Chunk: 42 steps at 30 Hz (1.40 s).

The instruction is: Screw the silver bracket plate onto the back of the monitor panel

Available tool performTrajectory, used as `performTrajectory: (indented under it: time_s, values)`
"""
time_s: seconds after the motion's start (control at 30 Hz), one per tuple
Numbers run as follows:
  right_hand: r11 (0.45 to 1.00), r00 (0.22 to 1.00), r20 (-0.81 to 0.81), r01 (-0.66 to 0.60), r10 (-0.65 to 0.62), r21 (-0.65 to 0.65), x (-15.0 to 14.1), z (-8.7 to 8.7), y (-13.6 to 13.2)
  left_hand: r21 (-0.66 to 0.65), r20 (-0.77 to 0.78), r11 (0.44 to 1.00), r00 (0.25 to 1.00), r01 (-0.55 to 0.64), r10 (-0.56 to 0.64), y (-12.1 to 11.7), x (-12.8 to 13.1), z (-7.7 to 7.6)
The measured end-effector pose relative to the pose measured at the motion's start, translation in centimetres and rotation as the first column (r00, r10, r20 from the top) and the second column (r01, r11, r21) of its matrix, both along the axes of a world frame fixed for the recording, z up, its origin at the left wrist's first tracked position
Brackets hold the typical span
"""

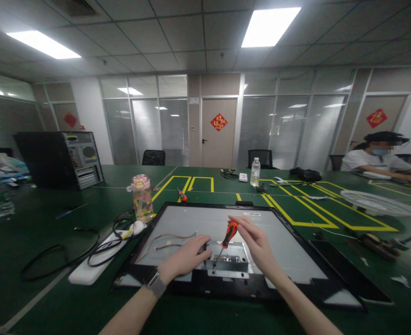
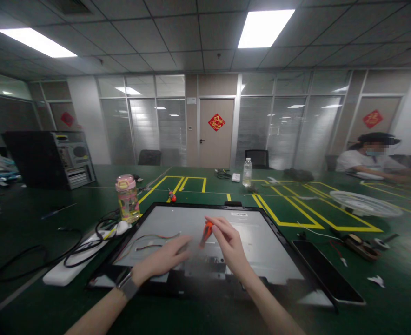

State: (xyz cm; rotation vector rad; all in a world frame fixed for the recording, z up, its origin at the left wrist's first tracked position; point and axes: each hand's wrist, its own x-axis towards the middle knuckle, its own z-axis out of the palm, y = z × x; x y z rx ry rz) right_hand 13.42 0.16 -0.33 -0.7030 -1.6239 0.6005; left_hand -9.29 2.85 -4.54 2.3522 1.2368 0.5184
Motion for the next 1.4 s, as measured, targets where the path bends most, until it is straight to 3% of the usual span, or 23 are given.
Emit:
performTrajectory:
  time_s: [0.13, 0.3, 0.5, 0.67, 0.87, 1.07, 1.27, 1.4]
  values:
    - [0.999, 1.000, -0.016, -0.025, 0.024, -0.043, -0.01, -0.13, 0.09, 0.003, 0.006, 1.000, 1.000, 0.009, -0.009, -0.02, 0.03, 0.06]
    - [0.999, 0.999, -0.026, 0.034, -0.034, 0.018, -0.10, -0.03, 0.18, 0.000, 0.014, 1.000, 1.000, 0.004, -0.004, 0.09, -0.05, -0.12]
    - [0.998, 0.999, -0.042, -0.026, 0.024, -0.048, 0.04, -0.13, 0.29, -0.012, 0.004, 1.000, 1.000, 0.003, -0.003, -0.14, -0.06, 0.13]
    - [0.999, 0.999, -0.032, 0.038, -0.036, 0.037, 0.16, -0.23, 0.59, -0.011, 0.008, 1.000, 1.000, -0.007, 0.007, -0.22, 0.05, 0.28]
    - [0.998, 0.999, -0.016, -0.038, 0.037, -0.056, 0.21, -0.09, 0.32, 0.008, 0.016, 1.000, 1.000, 0.011, -0.011, 0.04, 0.07, 0.04]
    - [1.000, 1.000, -0.024, 0.007, -0.007, -0.005, 0.20, -0.13, 0.38, 0.009, 0.011, 1.000, 1.000, 0.006, -0.006, 0.15, -0.04, -0.20]
    - [0.995, 0.997, -0.015, -0.076, 0.075, -0.062, 0.28, -0.15, 0.19, 0.015, 0.000, 1.000, 1.000, 0.012, -0.012, -0.04, 0.05, 0.25]
    - [1.000, 1.000, -0.017, 0.017, -0.017, -0.007, 0.15, -0.12, 0.29, 0.018, 0.003, 1.000, 1.000, 0.020, -0.020, -0.06, 0.16, 0.37]
